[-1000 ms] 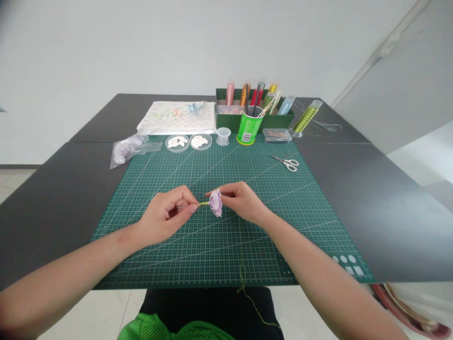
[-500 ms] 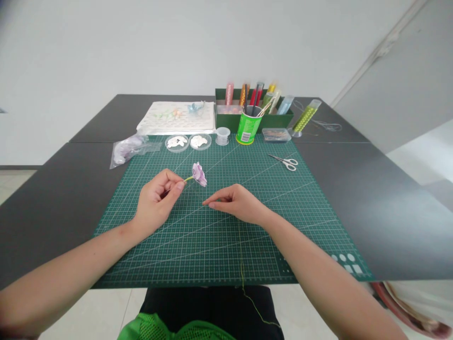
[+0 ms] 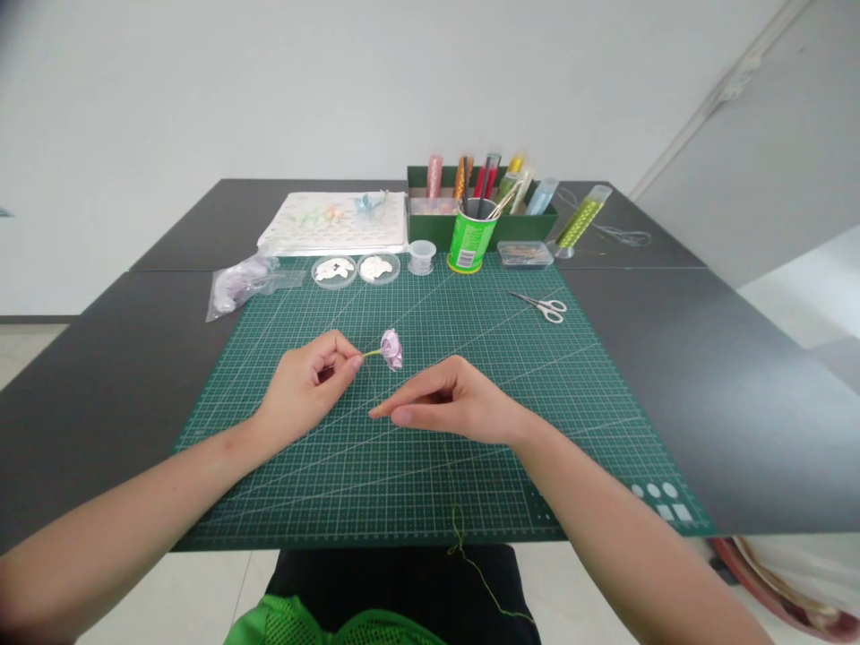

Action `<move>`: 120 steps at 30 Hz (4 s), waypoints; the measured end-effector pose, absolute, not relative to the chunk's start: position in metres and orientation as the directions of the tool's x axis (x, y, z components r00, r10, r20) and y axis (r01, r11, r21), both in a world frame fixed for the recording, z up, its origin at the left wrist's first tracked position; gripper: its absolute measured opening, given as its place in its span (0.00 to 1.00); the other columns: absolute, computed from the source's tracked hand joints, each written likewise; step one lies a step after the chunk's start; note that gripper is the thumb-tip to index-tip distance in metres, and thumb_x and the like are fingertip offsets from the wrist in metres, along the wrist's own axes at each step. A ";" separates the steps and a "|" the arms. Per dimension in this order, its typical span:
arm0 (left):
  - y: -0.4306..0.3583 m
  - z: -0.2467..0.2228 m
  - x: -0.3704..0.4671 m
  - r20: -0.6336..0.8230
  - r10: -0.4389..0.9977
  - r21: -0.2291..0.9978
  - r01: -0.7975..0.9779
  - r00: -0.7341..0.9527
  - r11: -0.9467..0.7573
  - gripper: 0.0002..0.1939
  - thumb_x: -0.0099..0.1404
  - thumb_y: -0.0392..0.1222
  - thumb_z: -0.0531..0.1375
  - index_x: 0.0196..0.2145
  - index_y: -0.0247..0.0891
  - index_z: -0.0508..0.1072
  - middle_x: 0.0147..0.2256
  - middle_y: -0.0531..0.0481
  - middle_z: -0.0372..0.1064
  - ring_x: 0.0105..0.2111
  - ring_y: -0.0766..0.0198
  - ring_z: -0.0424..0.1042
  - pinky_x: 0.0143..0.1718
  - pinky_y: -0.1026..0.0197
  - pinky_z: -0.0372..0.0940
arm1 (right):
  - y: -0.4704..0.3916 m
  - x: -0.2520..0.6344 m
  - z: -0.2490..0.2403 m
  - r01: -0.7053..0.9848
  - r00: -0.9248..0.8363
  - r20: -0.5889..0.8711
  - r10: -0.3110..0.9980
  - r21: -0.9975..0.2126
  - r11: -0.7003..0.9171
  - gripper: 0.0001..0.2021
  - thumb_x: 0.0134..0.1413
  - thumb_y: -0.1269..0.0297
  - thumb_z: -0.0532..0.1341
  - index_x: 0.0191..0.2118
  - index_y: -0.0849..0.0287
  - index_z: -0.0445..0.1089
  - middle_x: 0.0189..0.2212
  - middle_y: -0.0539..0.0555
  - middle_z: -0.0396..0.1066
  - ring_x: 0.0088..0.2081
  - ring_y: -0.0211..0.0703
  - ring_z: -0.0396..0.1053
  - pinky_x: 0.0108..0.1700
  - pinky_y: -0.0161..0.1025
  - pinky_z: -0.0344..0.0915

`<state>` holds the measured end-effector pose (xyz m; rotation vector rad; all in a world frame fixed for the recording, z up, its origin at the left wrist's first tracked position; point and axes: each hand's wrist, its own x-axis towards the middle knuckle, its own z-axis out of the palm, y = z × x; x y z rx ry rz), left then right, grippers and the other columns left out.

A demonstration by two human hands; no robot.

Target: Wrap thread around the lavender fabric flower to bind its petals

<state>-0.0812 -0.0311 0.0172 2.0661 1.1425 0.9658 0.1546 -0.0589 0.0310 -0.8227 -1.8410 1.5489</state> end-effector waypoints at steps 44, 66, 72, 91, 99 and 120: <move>-0.043 0.020 -0.083 0.442 0.452 0.248 0.379 0.775 -0.891 0.11 0.74 0.38 0.54 0.36 0.39 0.75 0.46 0.49 0.74 0.36 0.66 0.74 0.34 0.62 0.68 | -0.049 0.149 0.011 0.007 -0.361 0.027 0.932 -0.999 0.032 0.22 0.67 0.42 0.56 0.46 0.50 0.83 0.61 0.55 0.70 0.59 0.53 0.69 0.60 0.51 0.67; -0.042 0.018 -0.083 0.416 0.362 0.354 0.218 0.834 -0.910 0.07 0.74 0.36 0.54 0.40 0.38 0.72 0.41 0.52 0.79 0.36 0.65 0.79 0.37 0.62 0.70 | -0.051 0.150 0.017 -0.222 -0.428 -0.211 0.879 -0.918 -0.328 0.26 0.65 0.41 0.58 0.39 0.59 0.84 0.10 0.39 0.43 0.15 0.32 0.43 0.46 0.42 0.73; -0.050 0.027 -0.079 0.428 0.444 0.677 0.046 0.788 -0.735 0.06 0.69 0.30 0.59 0.34 0.37 0.72 0.39 0.49 0.78 0.38 0.66 0.78 0.37 0.66 0.70 | -0.049 0.147 0.017 -0.065 -0.293 -0.287 0.912 -0.946 -0.318 0.24 0.61 0.44 0.61 0.25 0.61 0.73 0.15 0.42 0.51 0.15 0.28 0.39 0.18 0.32 0.42; -0.046 0.035 -0.082 0.342 0.603 0.909 -0.091 0.721 -0.407 0.06 0.68 0.34 0.63 0.31 0.35 0.75 0.35 0.47 0.77 0.32 0.68 0.73 0.34 0.65 0.68 | -0.007 0.210 0.015 0.774 0.409 0.168 0.897 -0.584 -0.243 0.19 0.62 0.56 0.57 0.26 0.59 0.78 0.14 0.49 0.59 0.21 0.43 0.59 0.32 0.42 0.54; -0.039 0.027 -0.079 0.232 0.782 0.971 -0.186 0.578 -0.151 0.10 0.66 0.41 0.66 0.29 0.36 0.74 0.33 0.50 0.74 0.26 0.71 0.64 0.26 0.67 0.60 | -0.011 0.195 0.000 0.870 0.236 0.474 0.848 -0.493 0.034 0.14 0.63 0.59 0.57 0.37 0.58 0.80 0.44 0.63 0.75 0.50 0.61 0.70 0.58 0.64 0.58; -0.032 0.018 -0.073 -0.036 0.941 0.969 -0.218 0.336 0.115 0.10 0.62 0.46 0.68 0.29 0.38 0.77 0.19 0.59 0.60 0.19 0.73 0.51 0.24 0.65 0.51 | -0.064 0.113 0.004 0.132 -0.133 0.243 0.961 -0.957 0.260 0.08 0.59 0.58 0.67 0.36 0.57 0.78 0.17 0.41 0.49 0.20 0.32 0.48 0.23 0.33 0.52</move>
